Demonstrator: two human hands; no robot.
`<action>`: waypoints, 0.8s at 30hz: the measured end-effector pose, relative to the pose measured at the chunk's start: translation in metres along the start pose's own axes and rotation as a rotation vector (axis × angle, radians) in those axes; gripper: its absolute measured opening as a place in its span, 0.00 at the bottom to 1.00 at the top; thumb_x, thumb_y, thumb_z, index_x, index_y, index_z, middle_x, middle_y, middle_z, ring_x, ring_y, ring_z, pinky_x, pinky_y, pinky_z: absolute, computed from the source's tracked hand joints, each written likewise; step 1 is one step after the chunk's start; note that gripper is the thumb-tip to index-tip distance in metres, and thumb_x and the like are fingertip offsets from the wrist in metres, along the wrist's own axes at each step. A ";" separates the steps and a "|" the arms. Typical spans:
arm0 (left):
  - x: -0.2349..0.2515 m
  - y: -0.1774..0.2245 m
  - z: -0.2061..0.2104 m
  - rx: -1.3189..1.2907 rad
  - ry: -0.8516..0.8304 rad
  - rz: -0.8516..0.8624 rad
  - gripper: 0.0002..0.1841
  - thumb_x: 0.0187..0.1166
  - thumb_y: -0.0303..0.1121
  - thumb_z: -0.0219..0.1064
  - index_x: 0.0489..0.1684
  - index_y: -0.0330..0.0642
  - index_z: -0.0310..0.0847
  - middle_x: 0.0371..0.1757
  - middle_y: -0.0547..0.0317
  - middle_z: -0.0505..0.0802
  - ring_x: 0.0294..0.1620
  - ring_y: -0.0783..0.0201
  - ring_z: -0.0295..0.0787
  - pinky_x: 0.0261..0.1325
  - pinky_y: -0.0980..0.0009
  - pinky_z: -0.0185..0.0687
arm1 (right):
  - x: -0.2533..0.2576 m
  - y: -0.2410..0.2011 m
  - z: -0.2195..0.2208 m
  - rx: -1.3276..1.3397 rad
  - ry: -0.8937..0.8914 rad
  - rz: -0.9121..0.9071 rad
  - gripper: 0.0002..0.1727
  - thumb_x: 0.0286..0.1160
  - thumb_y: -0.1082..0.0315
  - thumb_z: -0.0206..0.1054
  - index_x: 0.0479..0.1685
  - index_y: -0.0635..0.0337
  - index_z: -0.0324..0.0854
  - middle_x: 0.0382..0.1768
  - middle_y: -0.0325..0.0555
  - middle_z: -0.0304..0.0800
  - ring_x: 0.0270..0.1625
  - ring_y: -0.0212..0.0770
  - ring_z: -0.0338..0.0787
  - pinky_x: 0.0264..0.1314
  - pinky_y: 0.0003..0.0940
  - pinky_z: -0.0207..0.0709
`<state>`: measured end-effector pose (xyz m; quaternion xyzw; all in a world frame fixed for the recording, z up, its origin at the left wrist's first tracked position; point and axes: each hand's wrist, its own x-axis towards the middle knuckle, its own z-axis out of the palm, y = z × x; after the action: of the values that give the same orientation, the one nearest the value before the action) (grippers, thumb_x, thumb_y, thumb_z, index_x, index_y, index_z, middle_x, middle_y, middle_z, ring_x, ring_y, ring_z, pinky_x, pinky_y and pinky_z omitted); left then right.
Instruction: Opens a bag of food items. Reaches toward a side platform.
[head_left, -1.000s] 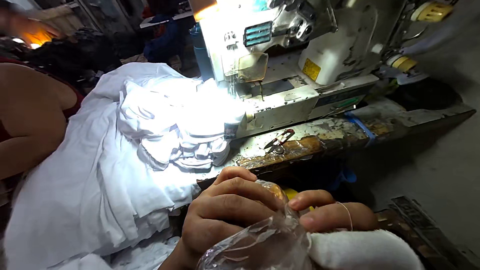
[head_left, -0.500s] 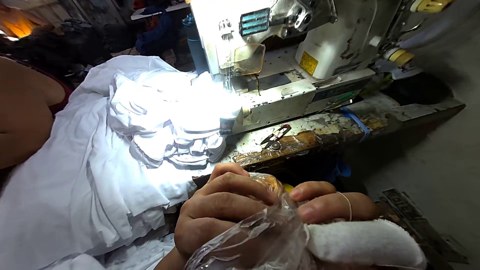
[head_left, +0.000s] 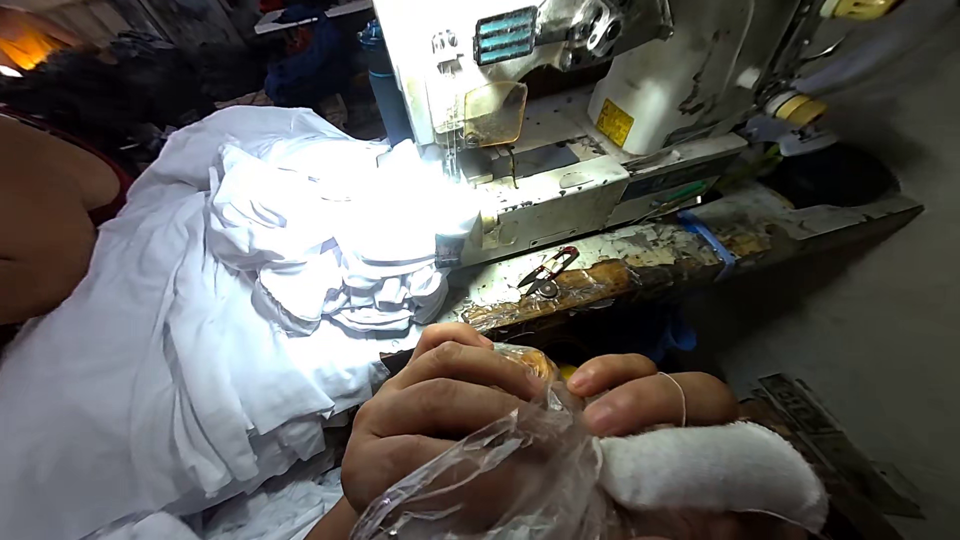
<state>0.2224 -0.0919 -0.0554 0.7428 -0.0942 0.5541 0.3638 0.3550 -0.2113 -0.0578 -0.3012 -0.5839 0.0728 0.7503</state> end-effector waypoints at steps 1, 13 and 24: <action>0.010 0.003 0.001 -0.026 -0.037 -0.003 0.16 0.88 0.42 0.60 0.35 0.42 0.86 0.43 0.60 0.96 0.56 0.68 0.91 0.66 0.72 0.79 | 0.000 0.000 -0.001 -0.003 -0.006 0.013 0.09 0.81 0.60 0.70 0.48 0.54 0.85 0.54 0.32 0.84 0.67 0.22 0.81 0.74 0.18 0.71; 0.003 0.003 0.002 -0.104 -0.064 -0.001 0.08 0.83 0.36 0.67 0.36 0.44 0.87 0.46 0.63 0.93 0.60 0.63 0.86 0.71 0.66 0.76 | -0.009 0.008 0.002 0.008 0.035 -0.075 0.08 0.80 0.64 0.70 0.50 0.57 0.84 0.57 0.37 0.85 0.71 0.28 0.80 0.76 0.22 0.72; -0.003 -0.007 0.005 -0.131 -0.058 0.045 0.06 0.82 0.36 0.68 0.41 0.44 0.88 0.48 0.61 0.93 0.61 0.63 0.86 0.72 0.66 0.75 | -0.009 0.010 -0.003 0.013 -0.008 -0.050 0.10 0.83 0.62 0.68 0.53 0.56 0.82 0.58 0.36 0.84 0.70 0.26 0.79 0.75 0.19 0.70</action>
<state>0.2288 -0.0906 -0.0617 0.7308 -0.1573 0.5331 0.3962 0.3578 -0.2083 -0.0710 -0.2813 -0.5937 0.0590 0.7516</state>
